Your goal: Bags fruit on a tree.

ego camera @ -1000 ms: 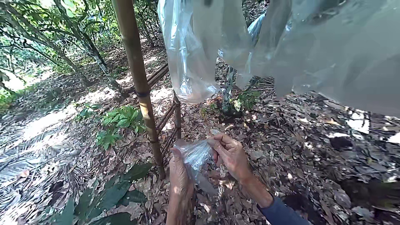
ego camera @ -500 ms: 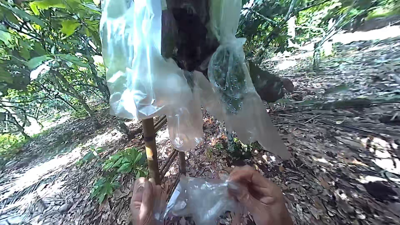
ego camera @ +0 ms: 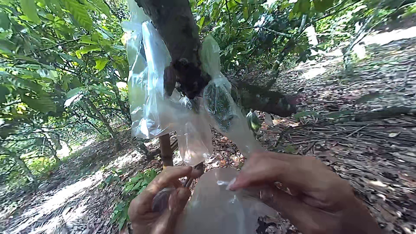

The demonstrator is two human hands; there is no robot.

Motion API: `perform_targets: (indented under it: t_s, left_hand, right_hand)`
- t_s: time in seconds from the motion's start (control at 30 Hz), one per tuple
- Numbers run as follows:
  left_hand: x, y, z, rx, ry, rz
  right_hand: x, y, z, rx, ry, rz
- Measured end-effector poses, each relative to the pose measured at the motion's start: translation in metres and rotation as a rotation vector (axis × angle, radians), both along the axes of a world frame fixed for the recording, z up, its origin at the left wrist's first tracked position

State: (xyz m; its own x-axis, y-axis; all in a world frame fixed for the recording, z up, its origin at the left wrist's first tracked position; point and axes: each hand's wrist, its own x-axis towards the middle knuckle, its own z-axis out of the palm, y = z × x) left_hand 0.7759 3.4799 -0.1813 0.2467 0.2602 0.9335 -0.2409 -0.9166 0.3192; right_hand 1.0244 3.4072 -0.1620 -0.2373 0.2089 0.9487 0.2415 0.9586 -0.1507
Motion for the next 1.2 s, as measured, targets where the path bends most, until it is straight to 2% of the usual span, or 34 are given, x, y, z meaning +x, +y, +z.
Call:
perform_targets:
  t_s: [0.1, 0.2, 0.4, 0.57, 0.73, 0.97, 1.1, 1.2]
  left_hand:
    - [0.014, -0.011, 0.022, 0.053, 0.113, -0.010]
    - [0.028, -0.019, 0.027, 0.015, 0.216, -0.023]
    - [0.035, -0.033, 0.017, -0.069, 0.125, 0.045]
    - [0.049, -0.038, 0.018, 0.001, -0.038, 0.190]
    - [0.047, -0.038, 0.017, -0.045, -0.088, 0.045]
    - [0.041, -0.046, 0.009, 0.125, 0.038, 0.103]
    - [0.046, -0.040, 0.007, 0.137, -0.070, 0.093]
    - [0.048, -0.039, 0.010, 0.043, -0.195, -0.086]
  right_hand:
    - [0.004, 0.007, 0.012, 0.048, -0.038, -0.018]
    - [0.007, 0.008, 0.016, 0.049, -0.037, -0.005]
    - [0.014, 0.012, 0.009, 0.012, 0.027, -0.089]
    - [0.014, 0.014, 0.008, -0.003, 0.025, -0.054]
    - [0.009, 0.013, 0.007, -0.100, 0.149, 0.026]
    - [0.008, 0.011, 0.008, -0.109, 0.188, 0.048]
    - [0.005, 0.010, 0.011, -0.097, 0.181, 0.049]
    - [0.003, 0.011, 0.010, -0.116, 0.194, 0.059]
